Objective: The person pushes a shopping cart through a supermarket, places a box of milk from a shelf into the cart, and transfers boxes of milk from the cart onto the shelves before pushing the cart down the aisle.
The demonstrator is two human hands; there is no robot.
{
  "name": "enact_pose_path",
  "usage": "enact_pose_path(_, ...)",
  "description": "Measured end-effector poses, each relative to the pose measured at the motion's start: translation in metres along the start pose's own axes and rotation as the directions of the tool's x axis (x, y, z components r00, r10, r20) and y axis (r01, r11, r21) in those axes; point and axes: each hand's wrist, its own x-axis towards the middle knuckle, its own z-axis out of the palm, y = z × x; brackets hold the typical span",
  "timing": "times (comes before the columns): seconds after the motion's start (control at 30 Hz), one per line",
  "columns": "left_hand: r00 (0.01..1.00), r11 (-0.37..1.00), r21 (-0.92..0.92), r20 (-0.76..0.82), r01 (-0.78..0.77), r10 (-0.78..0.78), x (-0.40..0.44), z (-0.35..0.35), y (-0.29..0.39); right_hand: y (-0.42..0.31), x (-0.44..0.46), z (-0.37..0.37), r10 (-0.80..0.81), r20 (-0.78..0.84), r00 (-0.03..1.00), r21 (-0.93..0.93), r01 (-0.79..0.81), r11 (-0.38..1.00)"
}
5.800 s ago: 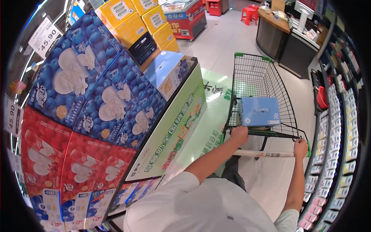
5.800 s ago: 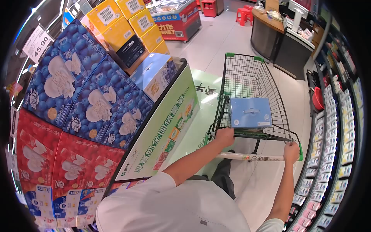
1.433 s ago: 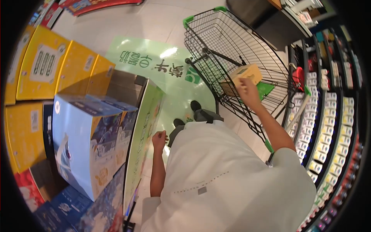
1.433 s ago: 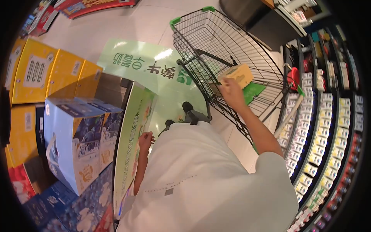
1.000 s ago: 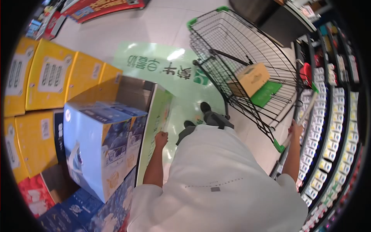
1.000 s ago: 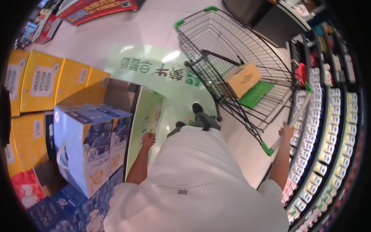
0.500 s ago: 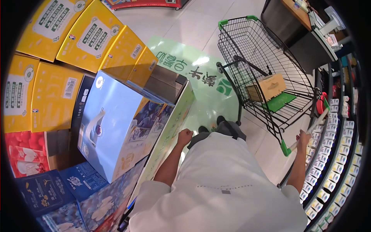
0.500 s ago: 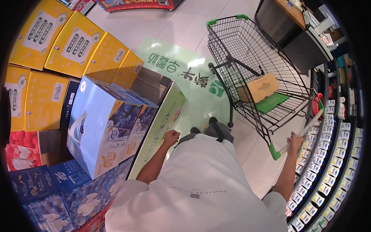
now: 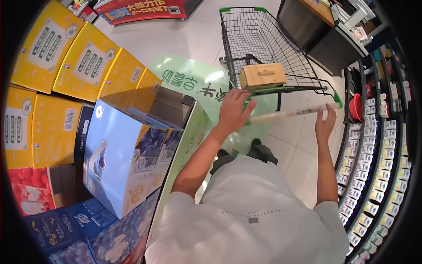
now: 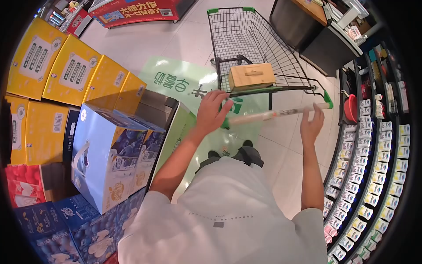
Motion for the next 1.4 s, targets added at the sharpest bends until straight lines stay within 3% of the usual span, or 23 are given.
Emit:
enact_pose_path(0.03,0.990,0.982,0.132,0.044,-0.136,0.132,0.016,0.004,-0.003,-0.005,0.022,0.012,-0.143,-0.030,0.989,-0.053,0.142,0.989)
enact_pose_path(0.07,0.990,0.982,0.132,0.048,-0.137,0.131,0.029,-0.001,0.000,0.000,0.036,0.037,-0.194,0.012,0.981,-0.087,0.194,0.977)
enact_pose_path(0.1,0.870,0.931,0.362,0.442,0.049,-0.218,0.044,-0.014,0.004,0.005,0.042,0.059,-0.245,0.054,0.968,-0.112,0.249,0.962)
enact_pose_path(0.13,0.517,0.776,0.622,0.633,0.102,-0.575,0.056,-0.024,0.003,-0.008,0.047,0.066,-0.245,0.050,0.968,-0.101,0.249,0.963)
enact_pose_path(0.17,0.516,0.765,0.635,0.621,0.110,-0.590,0.059,-0.029,-0.008,-0.025,0.046,0.079,-0.206,0.137,0.969,-0.064,0.217,0.974)
enact_pose_path(0.23,0.720,0.725,0.680,0.449,0.110,-0.530,0.059,-0.039,-0.029,-0.042,0.054,0.096,-0.192,0.241,0.951,0.006,0.197,0.980)
enact_pose_path(0.3,0.708,0.683,0.708,0.388,0.181,-0.590,0.064,-0.037,-0.026,-0.045,0.067,0.109,-0.128,0.356,0.926,-0.167,0.198,0.966)
enact_pose_path(0.33,0.696,0.683,0.696,0.379,0.220,-0.610,0.067,-0.031,-0.019,-0.036,0.078,0.118,-0.210,0.292,0.933,-0.099,0.248,0.964)
enact_pose_path(0.5,0.730,0.744,0.605,0.369,0.282,-0.576,0.075,0.029,0.015,0.018,0.170,0.154,-0.223,0.456,0.861,-0.049,0.275,0.960)
enact_pose_path(0.57,0.736,0.756,0.567,0.349,0.328,-0.581,0.078,0.061,0.024,0.029,0.211,0.169,-0.270,0.601,0.753,-0.038,0.364,0.931)
enact_pose_path(0.67,0.779,0.784,0.496,0.292,0.373,-0.555,0.086,0.096,0.034,0.025,0.262,0.200,-0.221,0.681,0.698,-0.019,0.319,0.948)
enact_pose_path(0.73,0.770,0.747,0.528,0.245,0.404,-0.590,0.095,0.112,0.034,0.020,0.286,0.225,-0.214,0.726,0.654,-0.005,0.317,0.948)
enact_pose_path(0.8,0.765,0.720,0.548,0.206,0.426,-0.610,0.108,0.122,0.028,0.010,0.309,0.252,-0.262,0.789,0.555,-0.023,0.453,0.891)
enact_pose_path(0.9,0.743,0.672,0.578,0.161,0.463,-0.650,0.122,0.124,0.015,-0.015,0.332,0.290,-0.281,0.843,0.458,0.009,0.510,0.860)
enact_pose_path(0.97,0.772,0.648,0.613,0.095,0.453,-0.629,0.129,0.116,0.001,-0.037,0.341,0.312,-0.318,0.842,0.436,0.040,0.537,0.843)
enact_pose_path(1.0,0.692,0.592,0.624,0.111,0.510,-0.713,0.139,0.106,0.002,-0.049,0.343,0.321,-0.336,0.840,0.426,0.052,0.553,0.832)
enact_pose_path(1.03,0.690,0.581,0.628,0.094,0.518,-0.718,0.142,0.098,-0.002,-0.062,0.345,0.327,-0.352,0.835,0.422,0.066,0.558,0.827)
enact_pose_path(1.1,0.718,0.520,0.620,-0.104,0.588,-0.689,0.144,0.083,-0.012,-0.086,0.344,0.336,-0.367,0.844,0.391,0.095,0.565,0.820)
enact_pose_path(1.2,0.802,0.503,0.691,-0.190,0.519,-0.567,0.146,0.053,-0.045,-0.130,0.345,0.345,-0.337,0.885,0.322,0.104,0.569,0.816)
enact_pose_path(1.27,0.759,0.409,0.756,-0.173,0.511,-0.628,0.148,0.037,-0.069,-0.157,0.346,0.353,-0.311,0.914,0.261,0.107,0.585,0.804)
enact_pose_path(1.3,0.712,0.317,0.814,-0.158,0.486,-0.685,0.149,0.029,-0.079,-0.166,0.343,0.362,-0.343,0.888,0.307,0.118,0.568,0.815)
enact_pose_path(1.33,0.703,0.316,0.805,-0.167,0.502,-0.691,0.152,0.017,-0.088,-0.178,0.342,0.368,-0.374,0.859,0.349,0.133,0.553,0.822)
enact_pose_path(1.4,0.611,0.442,0.657,-0.035,0.611,-0.791,0.157,-0.009,-0.106,-0.206,0.345,0.382,-0.340,0.889,0.308,0.125,0.551,0.825)
